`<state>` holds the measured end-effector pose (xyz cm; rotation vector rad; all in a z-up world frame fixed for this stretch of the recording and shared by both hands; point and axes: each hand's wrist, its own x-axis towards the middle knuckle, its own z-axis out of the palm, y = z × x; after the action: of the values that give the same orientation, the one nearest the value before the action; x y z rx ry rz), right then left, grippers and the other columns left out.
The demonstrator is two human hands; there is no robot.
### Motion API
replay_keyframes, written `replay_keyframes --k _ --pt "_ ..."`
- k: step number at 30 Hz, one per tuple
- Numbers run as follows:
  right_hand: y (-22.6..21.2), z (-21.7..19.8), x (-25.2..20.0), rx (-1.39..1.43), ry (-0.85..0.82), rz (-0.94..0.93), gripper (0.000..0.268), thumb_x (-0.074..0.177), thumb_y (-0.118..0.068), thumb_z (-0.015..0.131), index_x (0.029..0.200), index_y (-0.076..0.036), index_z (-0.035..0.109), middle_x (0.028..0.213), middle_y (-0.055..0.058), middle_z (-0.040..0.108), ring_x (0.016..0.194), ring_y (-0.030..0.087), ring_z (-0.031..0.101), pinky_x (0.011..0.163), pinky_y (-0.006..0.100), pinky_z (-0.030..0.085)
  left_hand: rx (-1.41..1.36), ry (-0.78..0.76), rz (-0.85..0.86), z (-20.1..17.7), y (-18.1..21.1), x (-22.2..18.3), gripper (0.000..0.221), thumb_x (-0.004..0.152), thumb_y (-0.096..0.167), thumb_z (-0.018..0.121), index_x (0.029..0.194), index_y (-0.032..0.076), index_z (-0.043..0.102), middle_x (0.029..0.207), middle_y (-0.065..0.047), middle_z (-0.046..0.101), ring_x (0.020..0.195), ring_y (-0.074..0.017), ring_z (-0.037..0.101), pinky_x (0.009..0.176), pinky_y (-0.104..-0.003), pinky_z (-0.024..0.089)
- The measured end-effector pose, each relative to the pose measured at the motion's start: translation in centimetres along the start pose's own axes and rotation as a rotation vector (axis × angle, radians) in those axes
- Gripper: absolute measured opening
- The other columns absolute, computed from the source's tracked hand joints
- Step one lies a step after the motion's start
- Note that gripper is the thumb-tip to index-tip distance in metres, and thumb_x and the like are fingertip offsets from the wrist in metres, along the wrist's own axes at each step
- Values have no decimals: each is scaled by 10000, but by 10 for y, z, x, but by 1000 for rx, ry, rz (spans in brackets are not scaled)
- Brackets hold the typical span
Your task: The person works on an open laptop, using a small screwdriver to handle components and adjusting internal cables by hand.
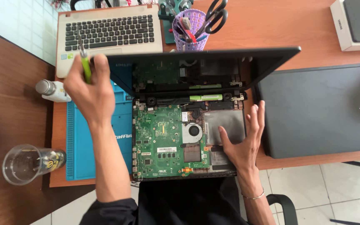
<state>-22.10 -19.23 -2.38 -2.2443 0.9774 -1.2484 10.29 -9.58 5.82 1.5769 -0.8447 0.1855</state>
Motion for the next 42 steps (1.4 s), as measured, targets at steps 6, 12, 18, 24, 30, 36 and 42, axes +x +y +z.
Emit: replay_keyframes --k 6,12,18,24,30,36,42 --pt "-2 0 4 -70 -111 29 978 801 -117 872 1590 -74 297 1684 223 239 1551 407 325 1253 492 383 55 -30 29 9 -18 26 625 1151 458 676 762 64 385 679 32 328 603 -79 298 590 -317 196" --pt "-4 1 6 -53 -219 103 920 801 -123 846 1567 -56 340 1672 206 273 1526 398 330 1219 483 379 31 -20 24 20 -33 42 625 1124 431 708 714 66 410 645 27 385 618 -96 335 601 -325 235" --pt "-2 -2 5 -48 -244 128 864 803 -111 821 1541 -41 376 1657 199 306 1512 386 343 1214 476 368 36 -39 51 29 -44 52 621 1159 378 718 739 47 402 674 17 388 661 -100 324 609 -320 246" --pt "-2 -4 8 14 -267 145 767 850 -93 779 1522 -29 416 1635 192 359 1512 371 378 1226 457 374 45 -70 61 25 -51 56 595 1160 362 715 731 55 440 651 24 380 638 -95 317 602 -322 229" --pt "-8 -5 13 22 -262 158 720 862 -77 758 1507 -14 443 1627 202 376 1504 368 402 1226 450 380 -18 -158 17 18 -55 63 600 1158 361 712 713 67 436 641 30 361 622 -84 306 605 -323 208" --pt "-13 -7 18 20 -253 146 680 870 -58 746 1490 -8 472 1602 198 428 1490 363 436 1211 453 401 -3 -166 54 25 -60 70 622 1188 359 717 752 51 397 634 21 341 623 -77 281 586 -296 198" --pt "-5 -7 14 80 -297 181 596 877 -61 745 1435 -26 537 1548 177 509 1443 353 506 1173 439 444 47 -85 86 -6 -33 34 330 1099 320 694 963 25 643 661 43 337 612 -79 308 605 -297 191"
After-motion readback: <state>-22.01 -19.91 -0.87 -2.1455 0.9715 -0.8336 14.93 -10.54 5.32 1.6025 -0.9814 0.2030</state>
